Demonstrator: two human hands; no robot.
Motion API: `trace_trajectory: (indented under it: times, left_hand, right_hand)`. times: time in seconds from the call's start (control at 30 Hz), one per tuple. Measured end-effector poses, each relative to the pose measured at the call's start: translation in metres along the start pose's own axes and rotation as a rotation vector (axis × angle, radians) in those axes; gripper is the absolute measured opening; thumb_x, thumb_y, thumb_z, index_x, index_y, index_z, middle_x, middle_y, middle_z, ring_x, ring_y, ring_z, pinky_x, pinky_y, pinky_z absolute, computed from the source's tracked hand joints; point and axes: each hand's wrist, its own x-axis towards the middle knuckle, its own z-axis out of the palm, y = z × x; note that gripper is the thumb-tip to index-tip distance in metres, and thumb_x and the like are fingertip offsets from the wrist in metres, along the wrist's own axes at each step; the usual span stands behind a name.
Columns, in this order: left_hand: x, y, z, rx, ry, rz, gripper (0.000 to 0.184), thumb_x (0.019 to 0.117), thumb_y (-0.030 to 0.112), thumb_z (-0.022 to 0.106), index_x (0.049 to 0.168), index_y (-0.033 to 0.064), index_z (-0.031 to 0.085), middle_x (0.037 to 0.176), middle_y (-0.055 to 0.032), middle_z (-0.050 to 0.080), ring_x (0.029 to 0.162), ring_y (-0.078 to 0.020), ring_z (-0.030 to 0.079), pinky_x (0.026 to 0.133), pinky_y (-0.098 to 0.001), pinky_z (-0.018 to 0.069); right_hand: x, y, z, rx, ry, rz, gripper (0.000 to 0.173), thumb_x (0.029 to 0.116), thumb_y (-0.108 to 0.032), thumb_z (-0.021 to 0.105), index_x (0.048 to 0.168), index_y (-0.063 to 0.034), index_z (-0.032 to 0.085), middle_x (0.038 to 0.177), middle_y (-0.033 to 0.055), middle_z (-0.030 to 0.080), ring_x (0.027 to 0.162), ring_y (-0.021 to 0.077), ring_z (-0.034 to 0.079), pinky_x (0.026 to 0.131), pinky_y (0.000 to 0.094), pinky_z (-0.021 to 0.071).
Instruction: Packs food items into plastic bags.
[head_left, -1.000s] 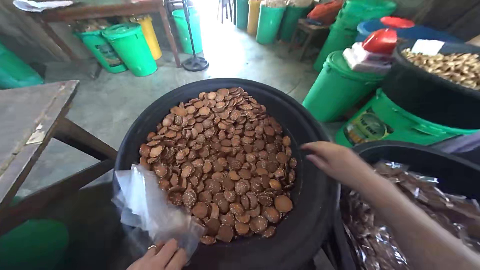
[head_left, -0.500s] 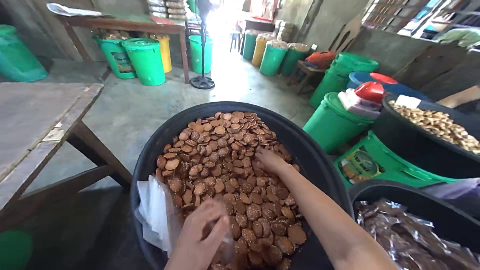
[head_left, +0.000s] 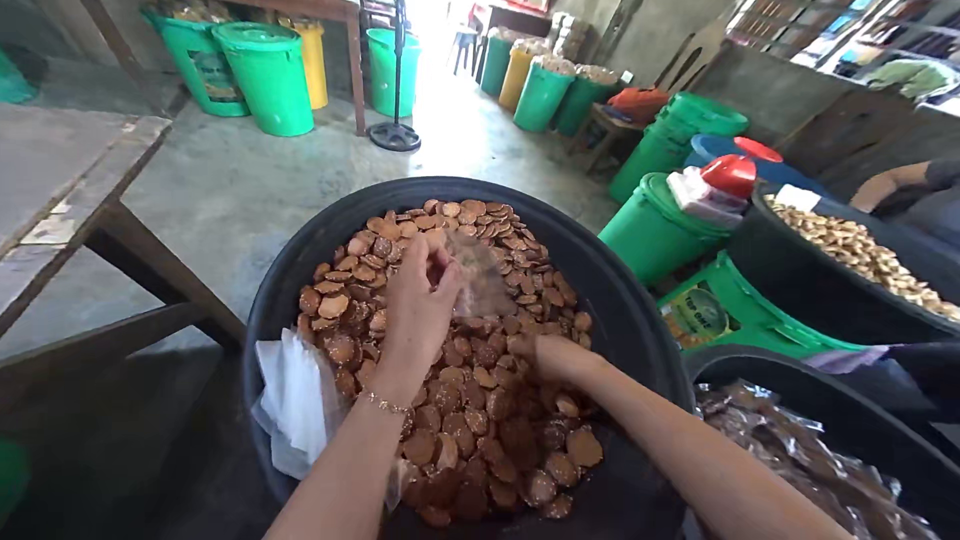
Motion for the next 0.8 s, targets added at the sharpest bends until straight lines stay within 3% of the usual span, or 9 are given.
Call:
trace_trajectory:
  times: [0.07,0.1,0.23,0.37,0.5,0.57,0.63,0.73,0.8]
  left_hand:
    - [0.005,-0.006,-0.001,0.007,0.004,0.012,0.027,0.1003,0.002,0.057,0.127,0.0054,0.058,0.102,-0.0086,0.067,0.080,-0.0135,0.066,0.072,-0.0315,0.0562]
    - [0.008,-0.009,0.000,0.034,-0.010,0.021,0.029,0.1015,0.002,0.055,0.130,0.0065,0.060,0.104,-0.0090,0.067,0.076,-0.0129,0.067,0.069,-0.0304,0.0583]
    - [0.012,-0.013,0.001,0.157,-0.054,0.030,0.026,0.1026,0.001,0.051,0.121,0.0052,0.068,0.107,-0.0111,0.069,0.074,-0.0122,0.065,0.071,-0.0285,0.0557]
    - [0.015,-0.015,0.000,0.202,-0.043,0.073,0.026,0.1013,0.001,0.052,0.121,0.0037,0.069,0.108,-0.0119,0.069,0.076,-0.0137,0.065,0.072,-0.0292,0.0551]
    - [0.012,-0.019,0.001,0.313,-0.061,0.264,0.027,0.1004,0.003,0.054,0.121,0.0025,0.070,0.116,-0.0156,0.071,0.098,-0.0256,0.070,0.089,-0.0430,0.0559]
    - [0.012,-0.024,0.003,0.354,-0.082,0.406,0.030,0.0995,0.002,0.051,0.124,0.0005,0.069,0.123,-0.0195,0.069,0.109,-0.0333,0.069,0.095,-0.0501,0.0542]
    - [0.011,-0.027,0.002,0.391,-0.119,0.444,0.035,0.0977,-0.004,0.048,0.127,-0.0008,0.067,0.126,-0.0237,0.067,0.111,-0.0402,0.067,0.095,-0.0564,0.0521]
    - [0.008,-0.019,0.000,0.464,-0.249,0.307,0.041,0.0992,-0.007,0.043,0.135,-0.0030,0.062,0.131,-0.0311,0.062,0.117,-0.0498,0.062,0.101,-0.0632,0.0450]
    - [0.007,-0.011,0.004,0.534,-0.345,0.260,0.039,0.1011,-0.005,0.042,0.135,-0.0041,0.062,0.135,-0.0310,0.060,0.125,-0.0497,0.058,0.108,-0.0624,0.0412]
  right_hand:
    - [0.010,-0.001,-0.020,0.055,0.153,0.006,0.040,0.1044,-0.019,0.057,0.139,0.0011,0.055,0.134,0.0319,0.059,0.125,0.0513,0.057,0.102,0.0684,0.0444]
    - [0.021,0.000,-0.030,0.115,0.227,0.004,0.043,0.1066,-0.024,0.054,0.142,0.0006,0.053,0.135,0.0305,0.059,0.127,0.0488,0.057,0.103,0.0656,0.0444]
    - [0.068,-0.002,-0.045,0.524,0.373,-0.014,0.049,0.1049,-0.023,0.058,0.144,0.0067,0.050,0.141,0.0325,0.054,0.133,0.0442,0.053,0.113,0.0570,0.0392]
    - [0.081,-0.026,-0.042,0.505,0.311,0.112,0.051,0.1068,-0.023,0.051,0.149,0.0045,0.045,0.156,0.0289,0.041,0.143,0.0422,0.043,0.117,0.0562,0.0355]
    - [0.074,-0.046,-0.027,0.328,0.290,0.127,0.050,0.1021,-0.028,0.059,0.142,0.0026,0.055,0.149,0.0282,0.049,0.138,0.0470,0.048,0.110,0.0680,0.0386]
    - [0.062,-0.051,-0.023,0.299,0.300,0.086,0.045,0.1007,-0.025,0.063,0.136,0.0032,0.059,0.145,0.0281,0.053,0.135,0.0487,0.050,0.108,0.0706,0.0377]
    - [0.054,-0.050,-0.016,0.260,0.361,-0.009,0.042,0.1013,-0.014,0.061,0.138,0.0049,0.056,0.145,0.0272,0.054,0.133,0.0459,0.053,0.104,0.0645,0.0461]
    - [0.042,-0.038,0.003,0.026,0.525,-0.278,0.036,0.1005,-0.010,0.063,0.133,0.0043,0.062,0.144,0.0247,0.056,0.137,0.0437,0.049,0.113,0.0594,0.0374]
    - [0.025,-0.027,0.005,0.164,0.612,-0.373,0.033,0.1000,-0.001,0.059,0.132,0.0040,0.063,0.139,0.0255,0.059,0.131,0.0438,0.055,0.110,0.0579,0.0423]
